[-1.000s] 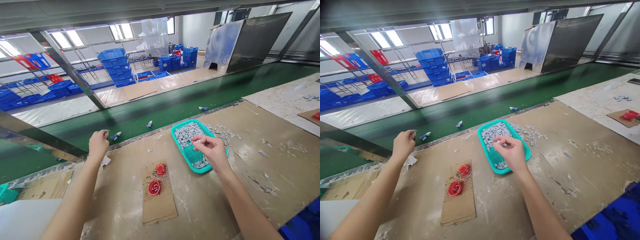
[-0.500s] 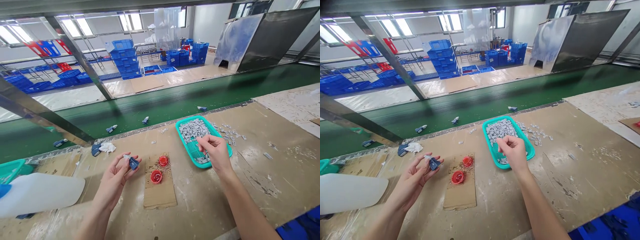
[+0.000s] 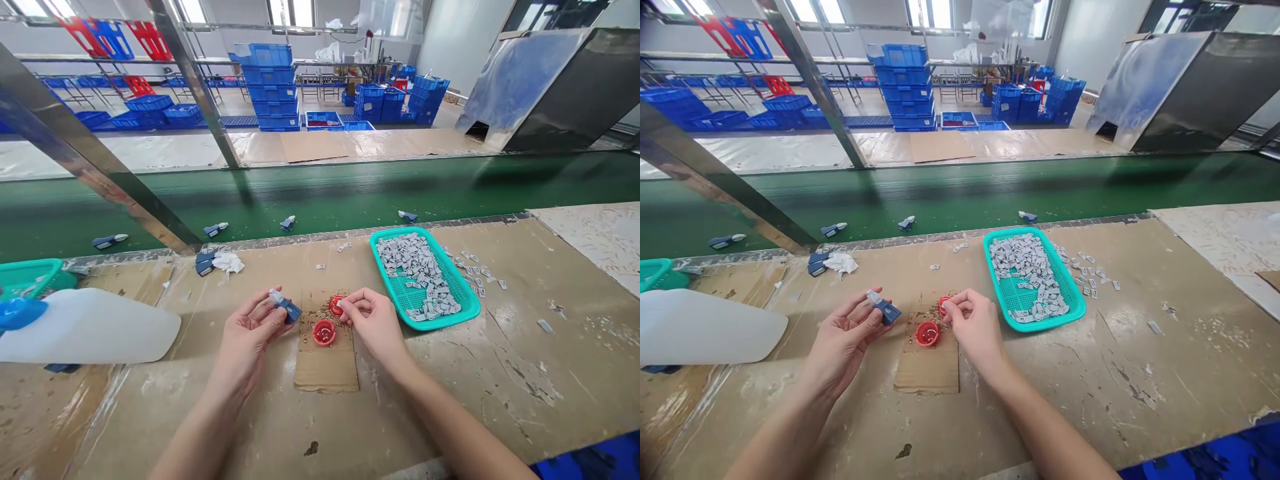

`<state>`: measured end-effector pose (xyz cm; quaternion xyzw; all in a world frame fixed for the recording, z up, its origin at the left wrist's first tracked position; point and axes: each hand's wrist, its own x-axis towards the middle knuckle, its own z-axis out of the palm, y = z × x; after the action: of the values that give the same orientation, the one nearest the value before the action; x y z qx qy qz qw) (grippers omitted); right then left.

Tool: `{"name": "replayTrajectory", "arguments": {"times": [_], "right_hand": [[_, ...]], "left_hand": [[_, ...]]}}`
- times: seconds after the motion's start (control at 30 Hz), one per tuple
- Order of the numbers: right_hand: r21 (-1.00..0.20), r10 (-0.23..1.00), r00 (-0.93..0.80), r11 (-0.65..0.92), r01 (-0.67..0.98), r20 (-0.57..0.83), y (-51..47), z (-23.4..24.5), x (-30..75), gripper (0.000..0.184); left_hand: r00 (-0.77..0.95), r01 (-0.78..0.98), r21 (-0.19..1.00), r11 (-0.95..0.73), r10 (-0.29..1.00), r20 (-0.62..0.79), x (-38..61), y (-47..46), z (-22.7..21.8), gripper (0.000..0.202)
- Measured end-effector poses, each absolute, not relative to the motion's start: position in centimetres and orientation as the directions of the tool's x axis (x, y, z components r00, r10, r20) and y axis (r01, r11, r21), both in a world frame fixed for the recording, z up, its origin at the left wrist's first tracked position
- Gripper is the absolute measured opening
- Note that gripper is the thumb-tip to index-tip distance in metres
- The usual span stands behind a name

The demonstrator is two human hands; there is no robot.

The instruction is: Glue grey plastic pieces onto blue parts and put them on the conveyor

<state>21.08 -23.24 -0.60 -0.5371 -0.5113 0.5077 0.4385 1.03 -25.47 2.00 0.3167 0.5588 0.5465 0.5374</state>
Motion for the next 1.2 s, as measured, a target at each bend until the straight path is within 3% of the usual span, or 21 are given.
{"name": "replayTrajectory", "arguments": {"times": [0.23,0.4,0.53,0.77,0.9,1.03,1.2], "right_hand": [[-0.987,0.990,0.000,-0.139,0.079,-0.139,-22.6,-1.0,21.1,0.028],[-0.967,0.969,-0.159,-0.213,-0.137,-0.191,-23.3,0.6,21.2,0.030],[-0.945,0.944,-0.269,-0.251,-0.209,-0.191,-24.2,1.3,20.9,0.029],[-0.950,0.918,-0.347,-0.265,-0.166,-0.195,-24.5,1.3,20.2,0.031],[-0.937,0.890,-0.368,-0.329,-0.114,-0.268,-24.6,1.4,20.2,0.038],[-0.927,0.863,-0.402,-0.366,-0.083,-0.305,-24.9,1.8,20.0,0.044],[-0.945,0.877,-0.397,-0.320,-0.062,-0.271,-24.8,2.9,20.7,0.036]], "left_hand": [[-0.204,-0.221,0.962,0.159,0.957,-0.205,1.6,-25.8,1.3,0.037],[-0.191,-0.135,0.979,0.152,0.966,-0.176,2.9,-26.1,1.4,0.031],[-0.175,-0.124,0.981,0.150,0.970,-0.170,3.8,-26.4,1.6,0.029],[-0.163,-0.165,0.977,0.133,0.973,-0.160,4.4,-26.7,1.9,0.027],[-0.154,-0.171,0.974,0.151,0.972,-0.177,4.8,-26.8,1.7,0.025],[-0.119,-0.187,0.971,0.149,0.978,-0.173,5.1,-27.1,2.0,0.035],[0.043,-0.006,0.999,0.048,0.998,-0.048,4.0,-25.2,2.1,0.046]]}}
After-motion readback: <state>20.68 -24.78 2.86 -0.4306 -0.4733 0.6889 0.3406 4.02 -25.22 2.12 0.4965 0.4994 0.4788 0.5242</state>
